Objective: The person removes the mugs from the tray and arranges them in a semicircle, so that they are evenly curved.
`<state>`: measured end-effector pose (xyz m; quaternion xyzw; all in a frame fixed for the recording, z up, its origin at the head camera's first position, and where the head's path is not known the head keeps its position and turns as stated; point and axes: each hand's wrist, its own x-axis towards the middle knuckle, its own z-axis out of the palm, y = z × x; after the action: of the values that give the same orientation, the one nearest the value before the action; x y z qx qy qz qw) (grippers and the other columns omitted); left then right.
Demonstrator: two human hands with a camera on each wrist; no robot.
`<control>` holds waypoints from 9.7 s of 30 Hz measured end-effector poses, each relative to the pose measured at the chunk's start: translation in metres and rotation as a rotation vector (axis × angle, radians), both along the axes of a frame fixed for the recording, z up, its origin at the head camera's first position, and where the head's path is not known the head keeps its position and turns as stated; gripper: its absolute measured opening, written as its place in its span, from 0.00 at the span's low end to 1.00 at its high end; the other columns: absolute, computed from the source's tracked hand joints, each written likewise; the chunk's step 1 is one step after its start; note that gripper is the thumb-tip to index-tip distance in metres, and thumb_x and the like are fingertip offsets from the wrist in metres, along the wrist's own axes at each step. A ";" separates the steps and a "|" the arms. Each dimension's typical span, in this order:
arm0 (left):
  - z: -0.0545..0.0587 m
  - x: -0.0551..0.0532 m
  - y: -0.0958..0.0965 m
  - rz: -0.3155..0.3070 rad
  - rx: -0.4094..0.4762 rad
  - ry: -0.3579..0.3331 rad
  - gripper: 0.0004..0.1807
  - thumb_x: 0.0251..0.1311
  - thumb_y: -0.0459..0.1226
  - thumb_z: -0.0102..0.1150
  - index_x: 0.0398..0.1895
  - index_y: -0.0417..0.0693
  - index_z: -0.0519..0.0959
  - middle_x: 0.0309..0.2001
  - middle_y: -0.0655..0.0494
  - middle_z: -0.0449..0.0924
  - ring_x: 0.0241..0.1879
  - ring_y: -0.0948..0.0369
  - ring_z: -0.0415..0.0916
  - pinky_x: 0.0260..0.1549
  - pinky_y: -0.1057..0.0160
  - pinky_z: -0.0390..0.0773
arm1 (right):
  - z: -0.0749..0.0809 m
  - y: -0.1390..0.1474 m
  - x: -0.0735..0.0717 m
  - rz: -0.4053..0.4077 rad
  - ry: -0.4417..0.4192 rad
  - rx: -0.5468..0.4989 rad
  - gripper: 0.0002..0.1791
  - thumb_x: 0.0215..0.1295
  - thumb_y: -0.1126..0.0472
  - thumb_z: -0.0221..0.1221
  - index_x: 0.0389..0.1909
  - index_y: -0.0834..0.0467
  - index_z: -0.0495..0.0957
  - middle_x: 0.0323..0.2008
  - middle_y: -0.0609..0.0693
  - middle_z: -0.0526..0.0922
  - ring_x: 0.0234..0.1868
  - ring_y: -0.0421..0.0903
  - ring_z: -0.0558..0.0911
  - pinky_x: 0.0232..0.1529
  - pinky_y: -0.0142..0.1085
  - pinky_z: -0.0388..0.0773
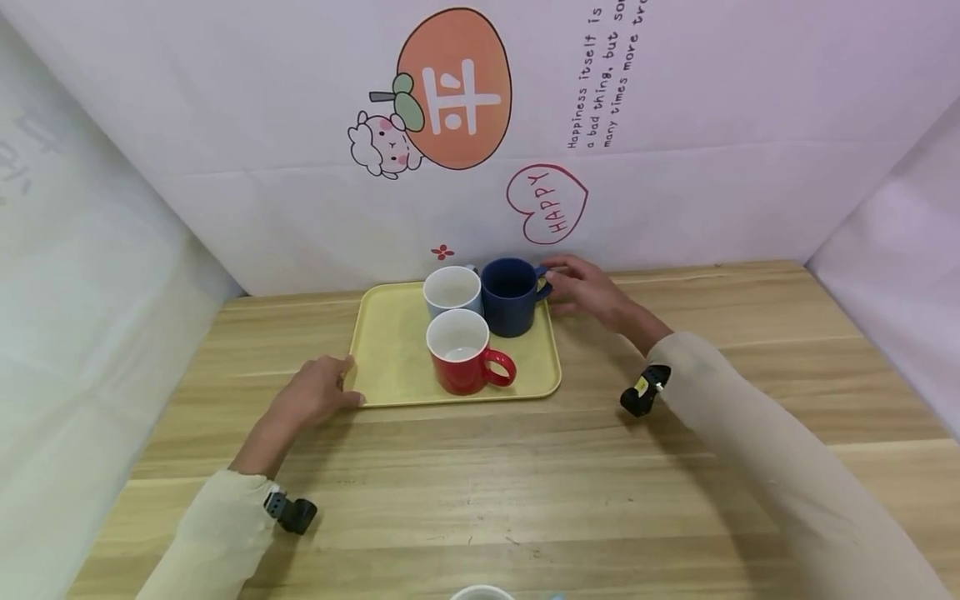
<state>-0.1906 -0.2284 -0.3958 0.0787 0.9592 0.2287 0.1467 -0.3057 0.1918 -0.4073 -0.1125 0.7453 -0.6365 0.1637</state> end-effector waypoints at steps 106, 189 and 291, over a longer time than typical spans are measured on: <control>0.003 -0.002 0.003 -0.060 -0.096 0.011 0.39 0.62 0.36 0.67 0.67 0.19 0.61 0.20 0.54 0.64 0.21 0.60 0.60 0.24 0.62 0.64 | 0.043 0.029 0.085 -0.131 0.134 -0.068 0.09 0.73 0.63 0.59 0.44 0.67 0.78 0.50 0.57 0.73 0.42 0.48 0.85 0.48 0.41 0.79; 0.004 -0.006 0.002 -0.078 -0.111 0.003 0.35 0.62 0.35 0.67 0.64 0.19 0.66 0.22 0.53 0.61 0.23 0.58 0.61 0.25 0.62 0.62 | 0.011 0.008 0.227 -0.116 0.063 0.007 0.06 0.65 0.67 0.65 0.38 0.67 0.81 0.50 0.63 0.74 0.52 0.55 0.72 0.46 0.40 0.77; 0.002 -0.010 -0.001 -0.087 -0.075 0.000 0.34 0.61 0.35 0.68 0.63 0.18 0.67 0.20 0.56 0.58 0.21 0.60 0.55 0.24 0.62 0.60 | -0.012 0.016 0.242 0.310 -0.160 -0.151 0.11 0.75 0.69 0.52 0.52 0.72 0.75 0.51 0.71 0.74 0.47 0.57 0.84 0.44 0.51 0.81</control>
<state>-0.2005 -0.2294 -0.3937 0.1150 0.9626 0.1861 0.1595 -0.0640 0.2075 -0.4192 -0.1871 0.6538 -0.6647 0.3095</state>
